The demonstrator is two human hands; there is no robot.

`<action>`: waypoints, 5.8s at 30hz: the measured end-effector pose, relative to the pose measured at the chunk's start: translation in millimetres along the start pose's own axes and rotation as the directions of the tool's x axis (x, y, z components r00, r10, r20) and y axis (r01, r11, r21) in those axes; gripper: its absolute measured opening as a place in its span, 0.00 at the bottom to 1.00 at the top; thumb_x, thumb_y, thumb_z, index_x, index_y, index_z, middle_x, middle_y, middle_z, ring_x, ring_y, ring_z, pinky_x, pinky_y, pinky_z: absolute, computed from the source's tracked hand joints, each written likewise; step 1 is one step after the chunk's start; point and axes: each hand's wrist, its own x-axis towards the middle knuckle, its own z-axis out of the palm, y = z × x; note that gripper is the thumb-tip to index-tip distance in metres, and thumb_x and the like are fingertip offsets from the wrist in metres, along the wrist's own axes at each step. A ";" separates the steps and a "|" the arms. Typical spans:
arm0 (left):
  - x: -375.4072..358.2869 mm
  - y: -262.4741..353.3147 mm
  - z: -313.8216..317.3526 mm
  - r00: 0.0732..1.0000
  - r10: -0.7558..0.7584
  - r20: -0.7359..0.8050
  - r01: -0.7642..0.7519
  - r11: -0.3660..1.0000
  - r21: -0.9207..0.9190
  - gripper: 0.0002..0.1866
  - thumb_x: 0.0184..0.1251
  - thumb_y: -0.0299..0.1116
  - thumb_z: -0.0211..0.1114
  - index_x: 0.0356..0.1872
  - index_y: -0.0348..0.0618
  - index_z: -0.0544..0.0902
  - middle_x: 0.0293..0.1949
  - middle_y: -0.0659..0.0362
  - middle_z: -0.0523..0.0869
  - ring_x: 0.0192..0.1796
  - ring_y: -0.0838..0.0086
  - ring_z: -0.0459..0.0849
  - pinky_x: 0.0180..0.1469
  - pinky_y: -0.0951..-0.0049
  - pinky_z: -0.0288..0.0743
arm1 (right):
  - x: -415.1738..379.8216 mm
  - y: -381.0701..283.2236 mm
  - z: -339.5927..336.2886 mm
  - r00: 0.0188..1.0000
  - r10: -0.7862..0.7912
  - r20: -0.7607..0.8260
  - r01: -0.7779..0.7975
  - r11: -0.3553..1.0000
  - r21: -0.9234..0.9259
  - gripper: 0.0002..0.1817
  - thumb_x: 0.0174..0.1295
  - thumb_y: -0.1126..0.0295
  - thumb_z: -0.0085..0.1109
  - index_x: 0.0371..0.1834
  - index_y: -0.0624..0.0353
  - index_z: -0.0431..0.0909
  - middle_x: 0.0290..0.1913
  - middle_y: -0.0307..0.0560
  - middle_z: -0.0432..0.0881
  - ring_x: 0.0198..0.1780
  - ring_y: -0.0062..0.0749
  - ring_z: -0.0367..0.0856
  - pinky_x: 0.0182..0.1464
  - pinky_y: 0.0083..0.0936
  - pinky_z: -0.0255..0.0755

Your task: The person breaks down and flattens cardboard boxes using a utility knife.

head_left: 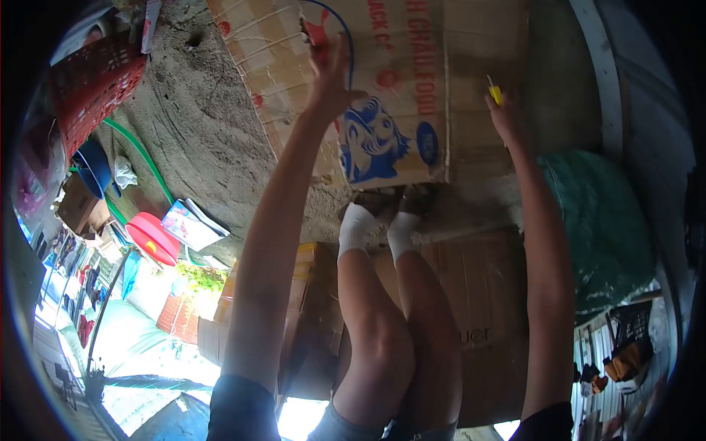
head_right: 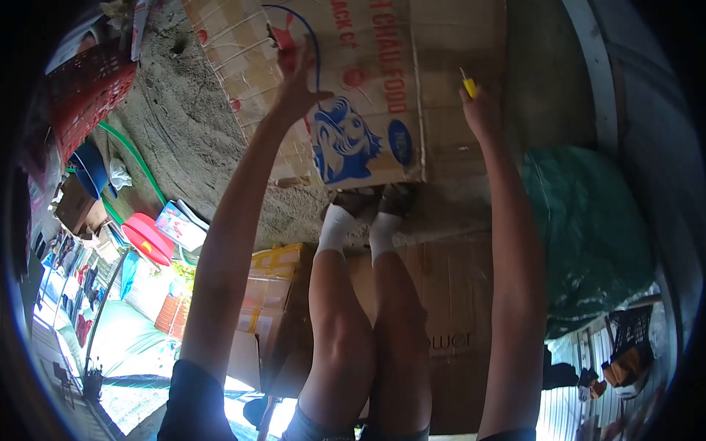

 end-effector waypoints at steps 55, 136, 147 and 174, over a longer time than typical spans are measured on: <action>-240.7 182.8 -378.9 0.766 -0.571 0.296 0.399 0.783 0.477 0.30 0.48 0.35 0.53 0.58 0.45 0.61 0.42 0.45 0.78 0.43 0.55 0.79 0.42 0.58 0.73 | -393.5 -122.9 -378.7 0.626 0.683 0.377 -0.779 0.524 0.345 0.19 0.58 0.63 0.49 0.52 0.52 0.65 0.31 0.49 0.78 0.31 0.37 0.78 0.30 0.31 0.71; -182.1 391.8 -317.9 0.820 0.051 0.570 -0.231 0.941 0.249 0.20 0.56 0.47 0.48 0.31 0.41 0.79 0.33 0.47 0.81 0.41 0.51 0.78 0.44 0.56 0.70 | -597.8 -136.1 -422.1 0.276 0.842 0.465 -0.656 -0.189 0.731 0.12 0.59 0.58 0.50 0.38 0.53 0.69 0.18 0.40 0.76 0.14 0.22 0.73 0.14 0.16 0.64; -269.2 240.5 -418.5 0.913 -0.117 0.391 0.025 0.973 0.232 0.12 0.54 0.42 0.55 0.33 0.46 0.79 0.32 0.50 0.81 0.37 0.59 0.80 0.40 0.63 0.72 | -285.6 -89.0 -595.8 0.896 0.436 0.088 -0.392 0.681 0.618 0.19 0.53 0.54 0.55 0.39 0.57 0.78 0.14 0.38 0.71 0.16 0.21 0.69 0.21 0.20 0.63; 45.1 34.6 -58.1 0.873 -0.348 0.341 0.485 0.549 -0.680 0.26 0.39 0.42 0.73 0.38 0.35 0.76 0.29 0.57 0.80 0.29 0.74 0.79 0.31 0.74 0.73 | 1.4 -154.1 -56.8 0.797 0.302 0.524 -0.596 0.536 0.598 0.22 0.56 0.55 0.53 0.49 0.59 0.71 0.29 0.43 0.75 0.27 0.23 0.73 0.27 0.20 0.69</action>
